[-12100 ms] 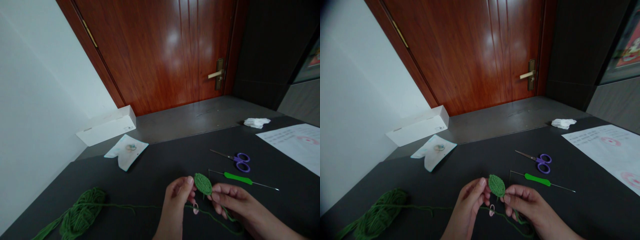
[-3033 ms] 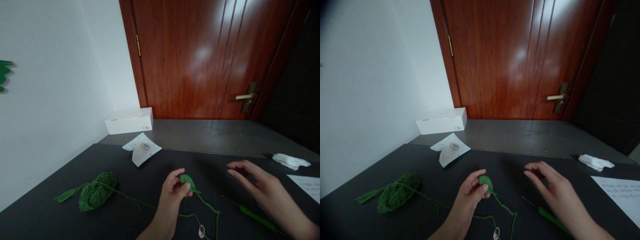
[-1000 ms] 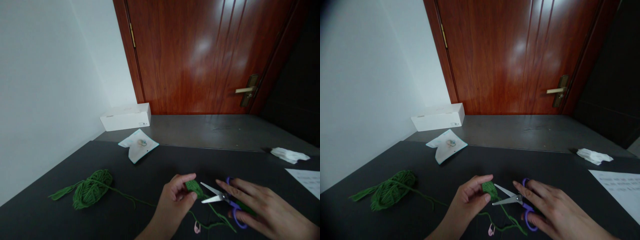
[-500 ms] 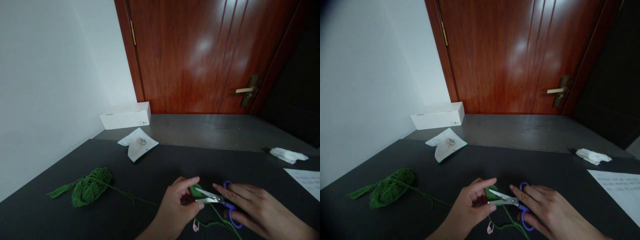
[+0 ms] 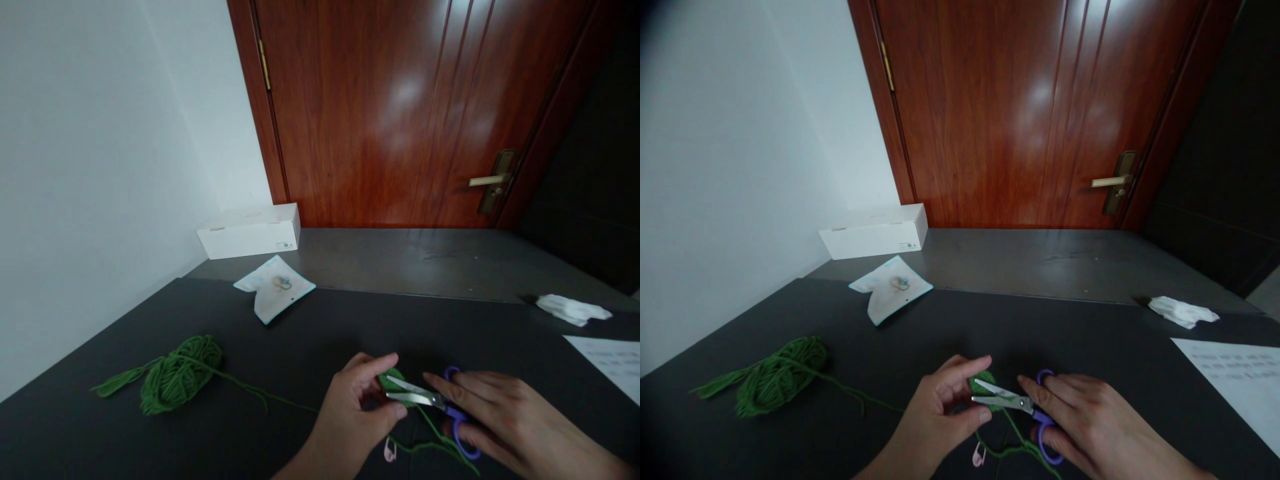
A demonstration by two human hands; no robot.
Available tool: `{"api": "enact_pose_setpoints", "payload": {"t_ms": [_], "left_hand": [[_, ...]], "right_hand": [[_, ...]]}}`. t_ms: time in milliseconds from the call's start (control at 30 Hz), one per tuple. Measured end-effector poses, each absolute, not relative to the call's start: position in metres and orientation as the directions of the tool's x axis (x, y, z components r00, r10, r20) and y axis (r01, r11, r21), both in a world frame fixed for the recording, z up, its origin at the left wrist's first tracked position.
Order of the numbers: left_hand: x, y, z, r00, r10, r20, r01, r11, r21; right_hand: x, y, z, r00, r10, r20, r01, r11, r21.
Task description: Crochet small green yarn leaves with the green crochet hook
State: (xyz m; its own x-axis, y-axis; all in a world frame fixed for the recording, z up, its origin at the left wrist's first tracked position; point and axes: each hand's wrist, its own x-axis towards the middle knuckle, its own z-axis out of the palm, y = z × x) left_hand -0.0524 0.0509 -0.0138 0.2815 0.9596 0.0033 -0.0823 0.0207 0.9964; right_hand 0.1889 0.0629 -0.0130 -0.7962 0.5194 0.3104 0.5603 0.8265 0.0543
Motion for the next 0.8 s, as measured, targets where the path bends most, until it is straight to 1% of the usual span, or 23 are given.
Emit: {"api": "enact_pose_setpoints", "payload": {"t_ms": [267,433,500,567,633,667,733,800], "left_hand": [[-0.053,0.0507,-0.0125,0.262,0.965,-0.014,-0.063,0.032,0.997],[-0.0517,0.0507,-0.0113,0.268,0.963,-0.019,-0.061,0.036,0.997],[-0.0515,0.0507,-0.0109,0.266,0.964,-0.027,-0.065,0.046,0.997],[-0.0515,0.0508,-0.0108,0.263,0.964,-0.031,-0.065,0.05,0.997],[-0.0518,0.0511,-0.0109,0.261,0.965,-0.031,-0.073,0.051,0.996],[-0.0521,0.0514,-0.0109,0.259,0.966,-0.029,-0.078,0.051,0.996],[-0.0529,0.0517,-0.0108,0.254,0.967,-0.025,-0.08,0.047,0.996],[-0.0535,0.0514,-0.0108,0.253,0.967,-0.023,-0.075,0.044,0.996]], "right_hand": [[0.1868,0.0635,-0.0099,-0.798,0.51,0.321,0.55,0.834,0.045],[0.1849,0.0648,-0.0094,-0.802,0.48,0.357,0.531,0.846,0.055],[0.1857,0.0655,-0.0104,-0.793,0.477,0.38,0.527,0.849,0.034],[0.1876,0.0659,-0.0116,-0.77,0.487,0.412,0.529,0.848,-0.015],[0.1893,0.0659,-0.0126,-0.722,0.531,0.443,0.543,0.832,-0.111],[0.1895,0.0657,-0.013,-0.685,0.574,0.45,0.554,0.81,-0.189],[0.1875,0.0647,-0.0137,-0.576,0.703,0.417,0.569,0.711,-0.412],[0.1816,0.0633,-0.0149,-0.453,0.834,0.314,0.534,0.536,-0.653]]}}
